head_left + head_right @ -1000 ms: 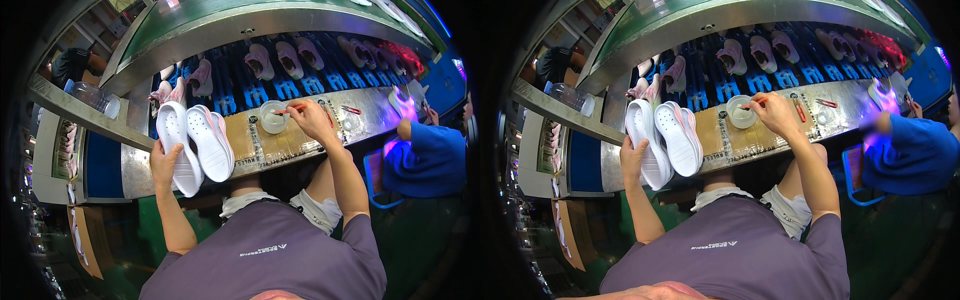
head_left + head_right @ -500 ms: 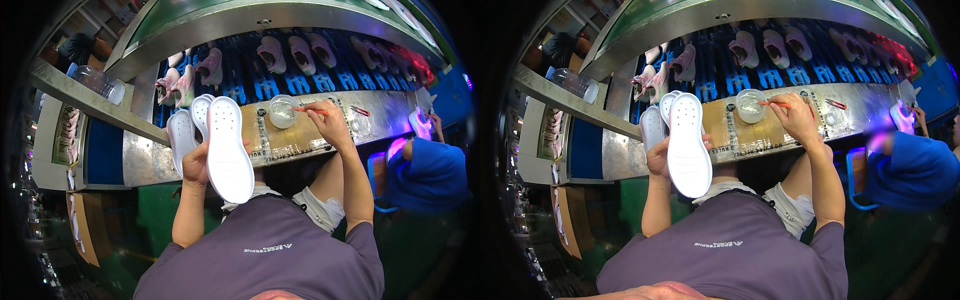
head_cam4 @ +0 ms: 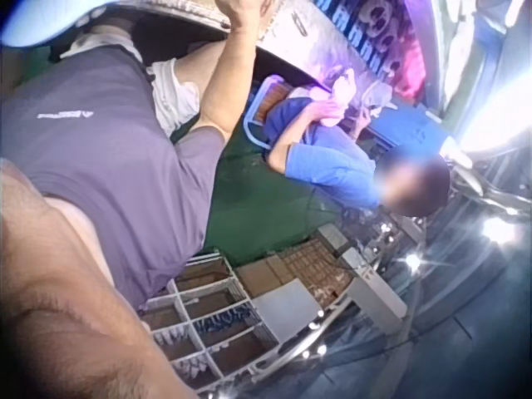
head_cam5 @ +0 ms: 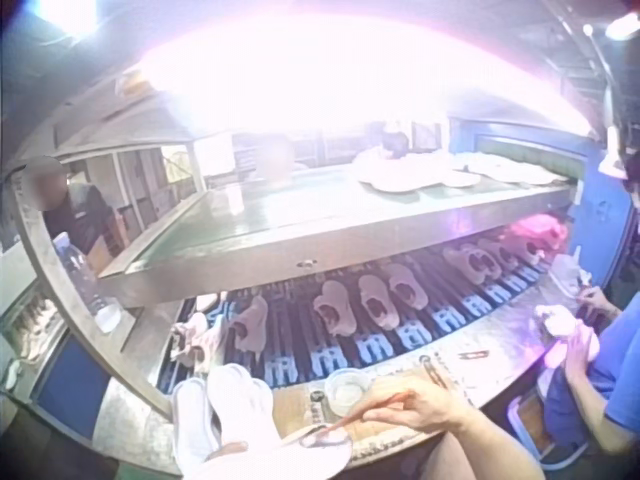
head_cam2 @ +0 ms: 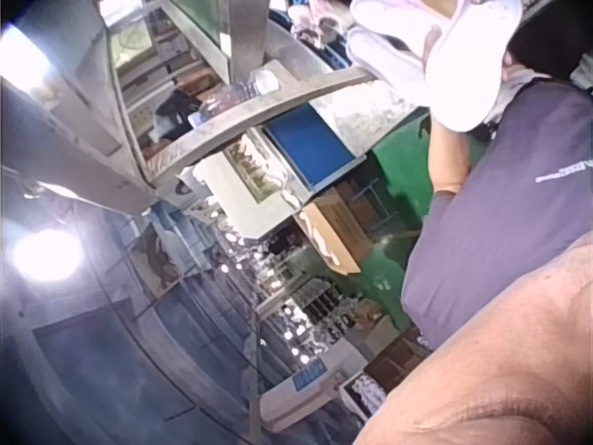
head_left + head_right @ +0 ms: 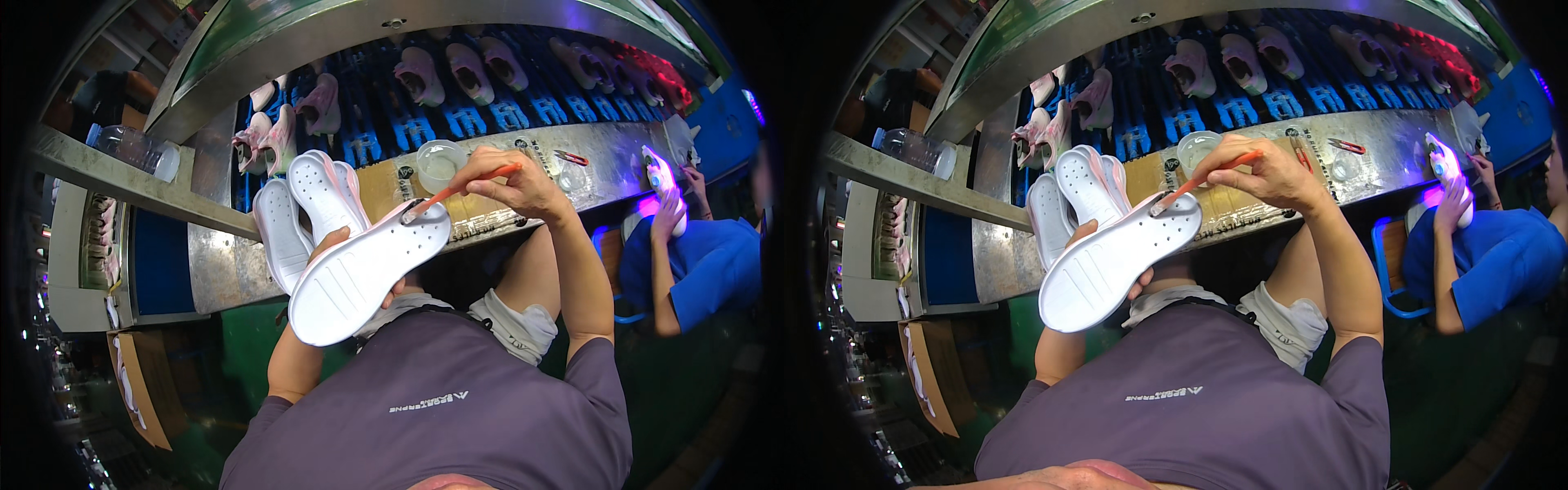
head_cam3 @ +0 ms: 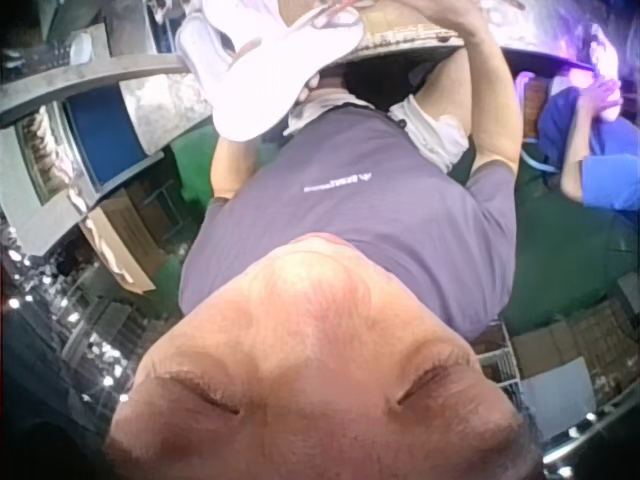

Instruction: The person applies adhesive to shoe soles by dipping a brush into a container of liquid and brushing it onto each sole.

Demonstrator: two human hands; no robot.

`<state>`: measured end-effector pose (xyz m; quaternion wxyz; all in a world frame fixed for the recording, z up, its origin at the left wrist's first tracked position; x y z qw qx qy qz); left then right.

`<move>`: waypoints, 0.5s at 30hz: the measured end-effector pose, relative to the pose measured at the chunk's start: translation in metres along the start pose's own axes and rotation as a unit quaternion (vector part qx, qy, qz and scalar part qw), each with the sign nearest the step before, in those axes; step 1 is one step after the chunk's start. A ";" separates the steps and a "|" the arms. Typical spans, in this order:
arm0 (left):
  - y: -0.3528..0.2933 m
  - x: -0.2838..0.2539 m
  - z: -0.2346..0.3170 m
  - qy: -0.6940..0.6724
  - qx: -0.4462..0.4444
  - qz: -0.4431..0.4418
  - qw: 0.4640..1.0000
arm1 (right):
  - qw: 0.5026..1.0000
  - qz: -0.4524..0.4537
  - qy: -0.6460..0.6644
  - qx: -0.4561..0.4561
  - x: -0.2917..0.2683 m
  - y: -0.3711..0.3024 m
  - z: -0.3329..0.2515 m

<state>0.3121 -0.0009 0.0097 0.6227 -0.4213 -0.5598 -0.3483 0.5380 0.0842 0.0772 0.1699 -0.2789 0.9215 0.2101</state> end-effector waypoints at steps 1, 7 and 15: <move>-0.001 0.002 -0.001 -0.010 0.000 -0.002 1.000 | 1.000 0.011 0.009 0.014 -0.002 -0.001 0.006; 0.000 -0.013 0.026 0.132 0.075 0.036 0.988 | 0.993 0.082 -0.015 0.087 -0.003 -0.015 0.029; 0.009 -0.028 0.101 0.377 0.202 0.064 0.902 | 0.998 0.037 0.046 -0.011 0.039 -0.025 -0.027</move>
Point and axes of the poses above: each hand's wrist, its own y-axis towards the middle knuckle, its own x-axis out of the palm, z = x × y, the point moved 10 cm from there along y, towards the middle knuckle, and after that the axes turned 7 degrees about -z, right-handed, at the moved point
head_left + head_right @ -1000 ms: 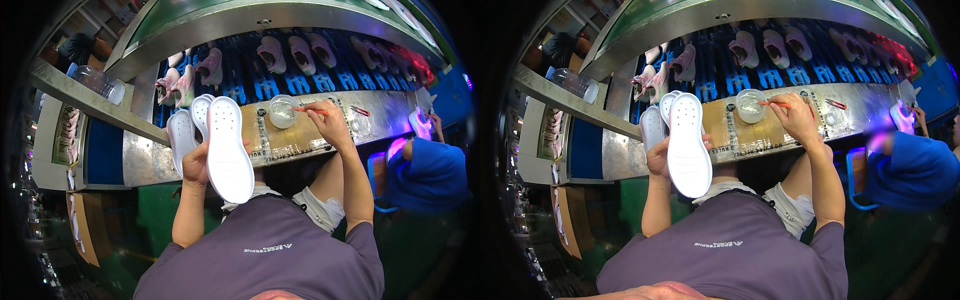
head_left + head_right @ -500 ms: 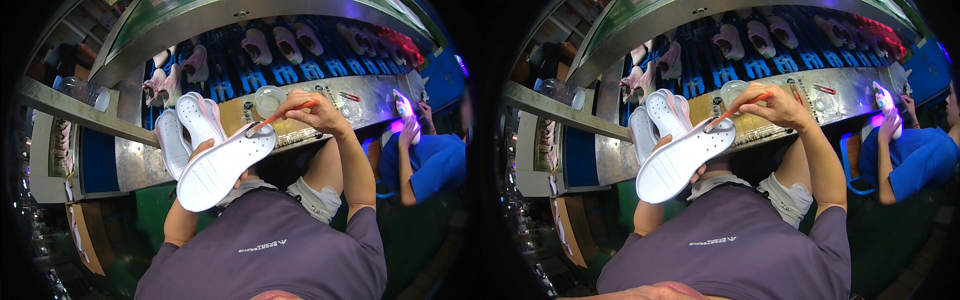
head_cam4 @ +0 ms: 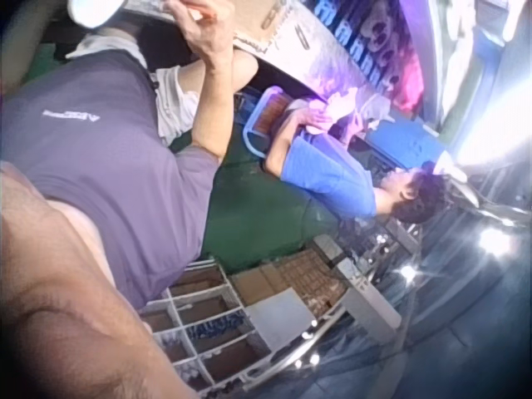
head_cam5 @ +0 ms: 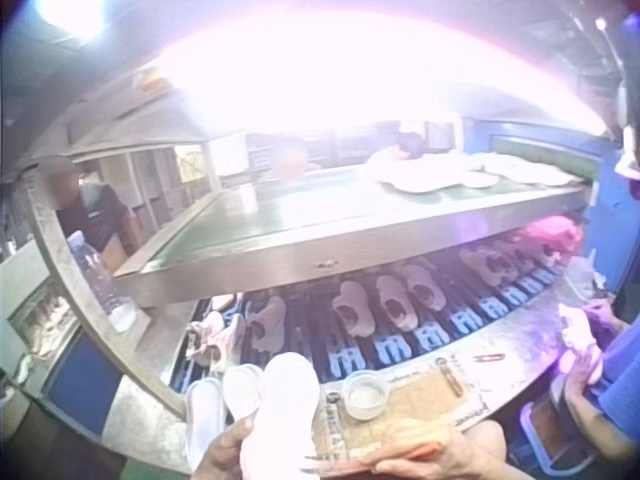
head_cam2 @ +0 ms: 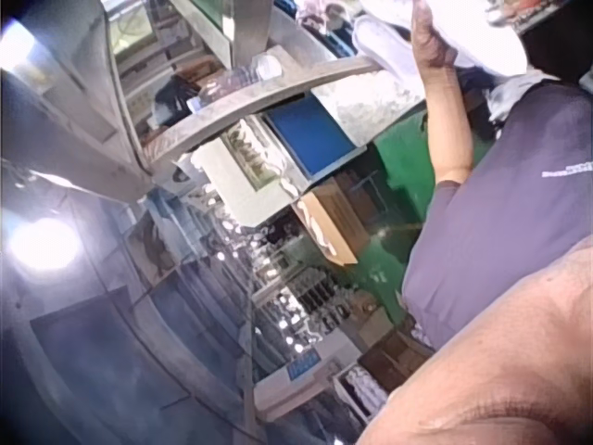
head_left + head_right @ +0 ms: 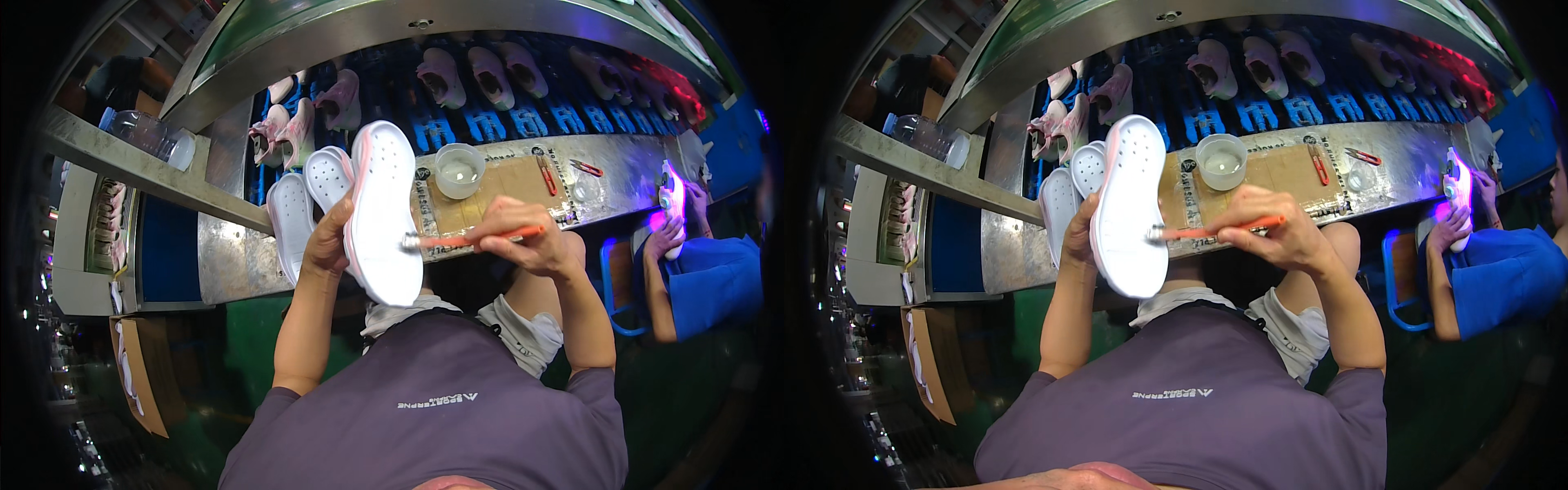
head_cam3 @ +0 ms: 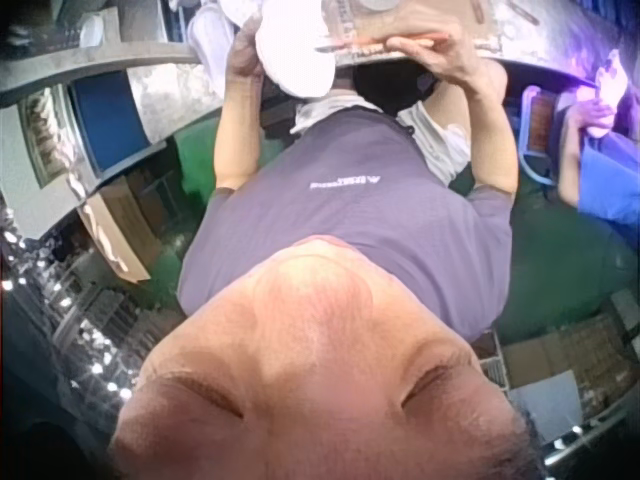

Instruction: The person applies adhesive to shoe soles by dipping a brush into a container of liquid and brushing it onto each sole.

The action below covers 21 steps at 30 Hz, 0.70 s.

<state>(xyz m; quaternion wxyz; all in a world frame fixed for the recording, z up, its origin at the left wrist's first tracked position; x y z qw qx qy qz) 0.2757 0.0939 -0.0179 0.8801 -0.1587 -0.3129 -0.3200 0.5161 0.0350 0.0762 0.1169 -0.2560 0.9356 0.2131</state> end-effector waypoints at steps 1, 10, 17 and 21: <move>0.003 -0.001 0.006 0.020 0.012 -0.003 1.000 | 1.000 -0.017 0.009 -0.010 0.002 0.000 -0.005; 0.018 0.031 0.035 0.128 0.021 -0.038 0.991 | 0.992 0.096 -0.071 -0.034 -0.026 0.015 -0.006; 0.014 0.024 0.081 0.209 0.123 0.010 0.970 | 0.997 0.041 -0.066 -0.002 -0.006 -0.004 -0.014; 0.011 0.018 0.091 0.223 0.188 0.028 0.956 | 0.995 0.088 -0.046 0.028 0.002 -0.012 -0.017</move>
Point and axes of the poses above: each hand's wrist, its own y-axis towards the middle knuckle, its own x-axis out of the palm, z = x × y, the point moved 10 cm from there along y, towards the middle knuckle, and after that the axes turned 7 degrees about -z, right-handed, at the moved point
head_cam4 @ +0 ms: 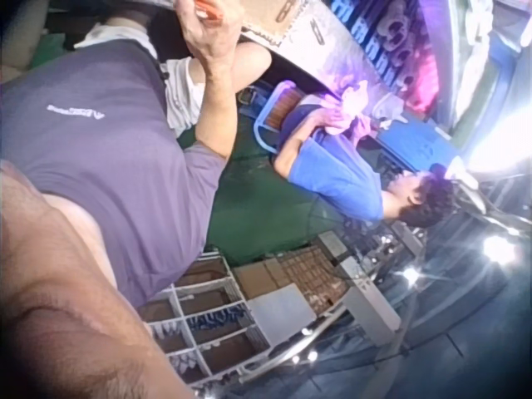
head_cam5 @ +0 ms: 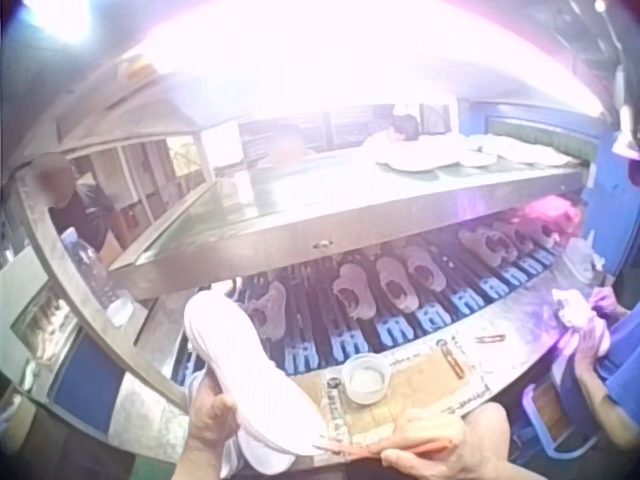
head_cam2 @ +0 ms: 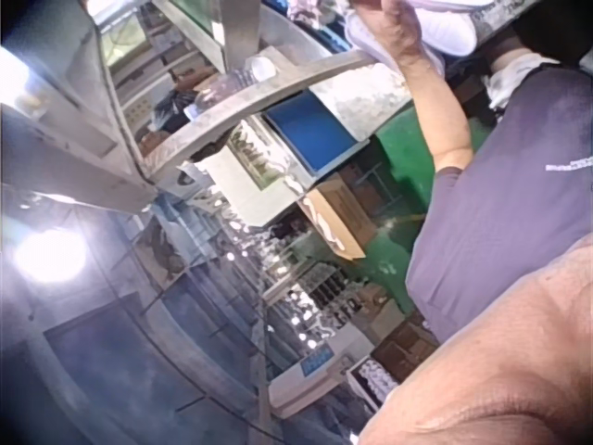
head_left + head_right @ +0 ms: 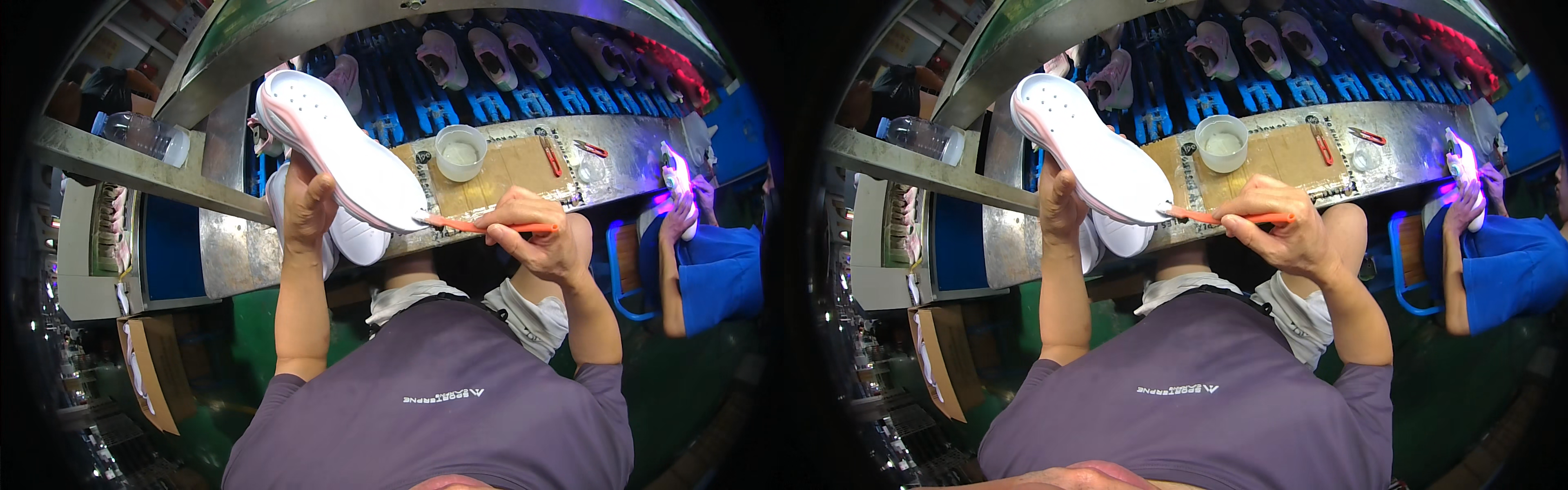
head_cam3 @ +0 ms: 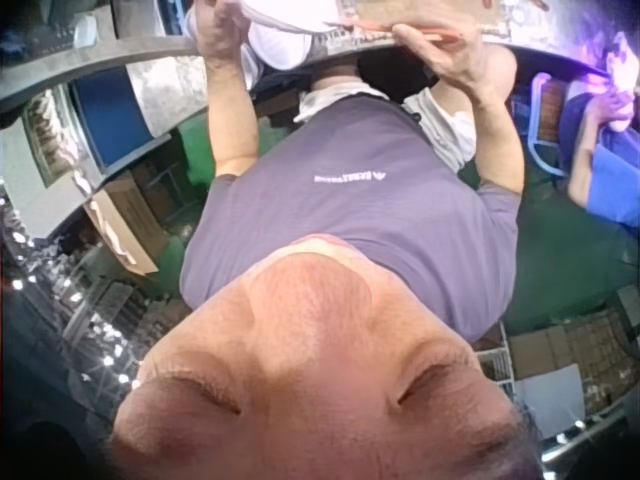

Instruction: The person applies adhesive to shoe soles by dipping a brush into a container of liquid and brushing it onto each sole.

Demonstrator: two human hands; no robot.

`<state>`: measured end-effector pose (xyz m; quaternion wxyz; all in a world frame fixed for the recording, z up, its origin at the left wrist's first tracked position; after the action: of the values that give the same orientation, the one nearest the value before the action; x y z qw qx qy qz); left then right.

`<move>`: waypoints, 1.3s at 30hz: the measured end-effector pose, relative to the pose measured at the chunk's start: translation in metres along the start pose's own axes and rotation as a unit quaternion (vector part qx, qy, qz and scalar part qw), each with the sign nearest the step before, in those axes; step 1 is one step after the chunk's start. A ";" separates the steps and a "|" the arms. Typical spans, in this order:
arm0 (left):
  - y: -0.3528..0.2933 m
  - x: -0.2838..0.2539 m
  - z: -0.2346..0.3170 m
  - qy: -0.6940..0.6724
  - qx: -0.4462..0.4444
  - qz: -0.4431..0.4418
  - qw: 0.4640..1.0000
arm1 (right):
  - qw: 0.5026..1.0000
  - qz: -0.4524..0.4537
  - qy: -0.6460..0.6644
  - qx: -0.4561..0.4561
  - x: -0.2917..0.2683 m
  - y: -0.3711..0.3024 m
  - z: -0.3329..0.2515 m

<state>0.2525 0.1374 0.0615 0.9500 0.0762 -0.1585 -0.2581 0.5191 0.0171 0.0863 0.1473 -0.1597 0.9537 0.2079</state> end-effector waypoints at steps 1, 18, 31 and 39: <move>-0.001 0.001 0.000 0.004 0.015 0.003 1.000 | 1.000 0.016 0.012 0.021 0.001 -0.002 0.001; -0.035 0.028 -0.064 0.004 -0.050 0.003 0.999 | 0.928 0.165 0.317 0.106 0.026 0.017 0.053; 0.043 0.111 -0.016 -0.380 -0.212 -0.234 0.870 | 0.841 0.424 0.334 -0.010 -0.086 -0.102 0.087; 0.213 0.008 0.111 -0.269 0.050 0.103 0.956 | 0.881 0.363 0.304 0.014 -0.061 -0.090 0.078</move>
<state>0.3200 0.3085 0.2159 0.8884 0.0348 -0.4283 -0.1616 0.6240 -0.0111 0.0080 -0.2336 0.1439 0.9457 0.1744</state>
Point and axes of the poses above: each hand's wrist, its own y-axis towards the middle knuckle, its own x-axis out of the palm, z = x × y, the point moved 10 cm from there along y, towards the middle knuckle, and after that the axes turned 7 degrees about -z, right-handed, at the moved point
